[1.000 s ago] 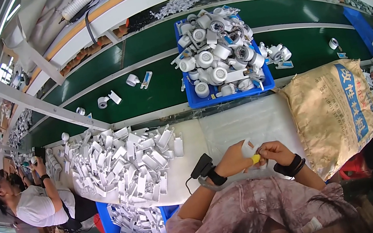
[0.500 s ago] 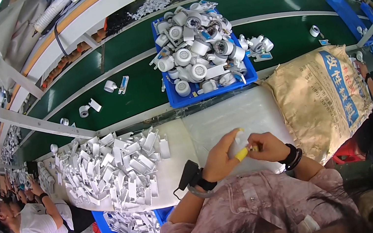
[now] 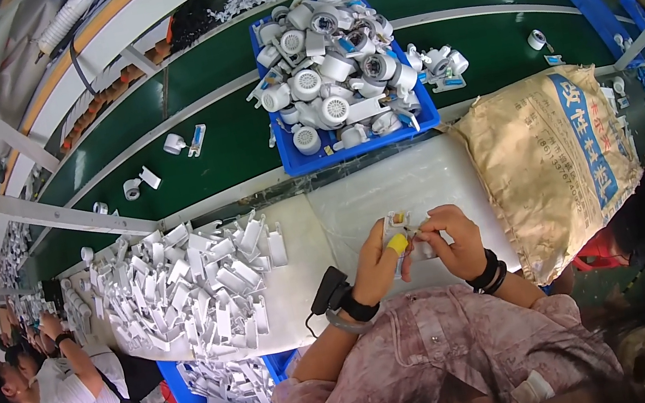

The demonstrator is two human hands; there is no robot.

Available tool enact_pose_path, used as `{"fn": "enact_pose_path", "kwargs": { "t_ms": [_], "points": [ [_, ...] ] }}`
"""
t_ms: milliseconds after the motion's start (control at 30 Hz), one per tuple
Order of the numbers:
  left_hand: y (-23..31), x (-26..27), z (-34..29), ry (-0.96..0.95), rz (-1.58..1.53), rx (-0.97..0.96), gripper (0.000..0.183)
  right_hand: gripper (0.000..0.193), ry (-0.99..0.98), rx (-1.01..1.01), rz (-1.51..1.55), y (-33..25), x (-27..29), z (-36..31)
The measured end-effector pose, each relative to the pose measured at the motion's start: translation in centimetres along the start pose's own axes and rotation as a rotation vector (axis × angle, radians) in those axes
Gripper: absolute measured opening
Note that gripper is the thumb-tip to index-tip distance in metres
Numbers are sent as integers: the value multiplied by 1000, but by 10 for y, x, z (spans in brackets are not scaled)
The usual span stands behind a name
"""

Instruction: The person picks up a white plastic housing and a small internal component, fits them together by hand, and places the assembled unit onto the green conveyor belt.

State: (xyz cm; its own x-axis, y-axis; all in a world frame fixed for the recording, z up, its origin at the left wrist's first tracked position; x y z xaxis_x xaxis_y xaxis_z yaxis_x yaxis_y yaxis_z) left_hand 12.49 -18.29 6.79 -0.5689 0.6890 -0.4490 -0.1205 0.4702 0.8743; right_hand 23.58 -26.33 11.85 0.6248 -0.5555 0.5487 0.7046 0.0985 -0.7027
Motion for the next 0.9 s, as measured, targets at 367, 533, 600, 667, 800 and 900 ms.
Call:
{"fn": "enact_pose_path", "kwargs": {
  "t_ms": [367,533,600,667,800,900],
  "points": [
    [4,-7,-9,-53,45,-54,38,27,73,144,-36,-14,2,-5],
    [2,-12,-10,-74,46,-13,37,28,72,155,-37,-13,4,-6],
    [-1,-12,-11,-75,38,-9,37,28,67,159,-32,-11,4,-7],
    [-2,-11,-11,-77,29,-4,36,29,60,184,-45,-12,4,-7],
    [1,-16,-11,-91,36,-7,34,31,64,187,-63,-9,4,-10],
    [1,-16,-11,-91,37,-9,33,32,73,191,-63,-10,4,-11]
  ]
}}
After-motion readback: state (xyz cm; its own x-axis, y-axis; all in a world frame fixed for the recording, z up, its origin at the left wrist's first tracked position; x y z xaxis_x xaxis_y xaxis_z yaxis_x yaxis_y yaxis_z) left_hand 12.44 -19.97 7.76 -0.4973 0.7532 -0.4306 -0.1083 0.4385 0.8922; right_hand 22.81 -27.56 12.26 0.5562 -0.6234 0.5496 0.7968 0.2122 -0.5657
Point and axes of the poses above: each hand's wrist, its own z-axis towards the middle knuckle, its own x-axis out of the back of the hand, y = z × x, the point moved 8 cm from there along z, towards the middle knuckle, and after that the axes turned 7 degrees about -z, right-handed, at the moved point
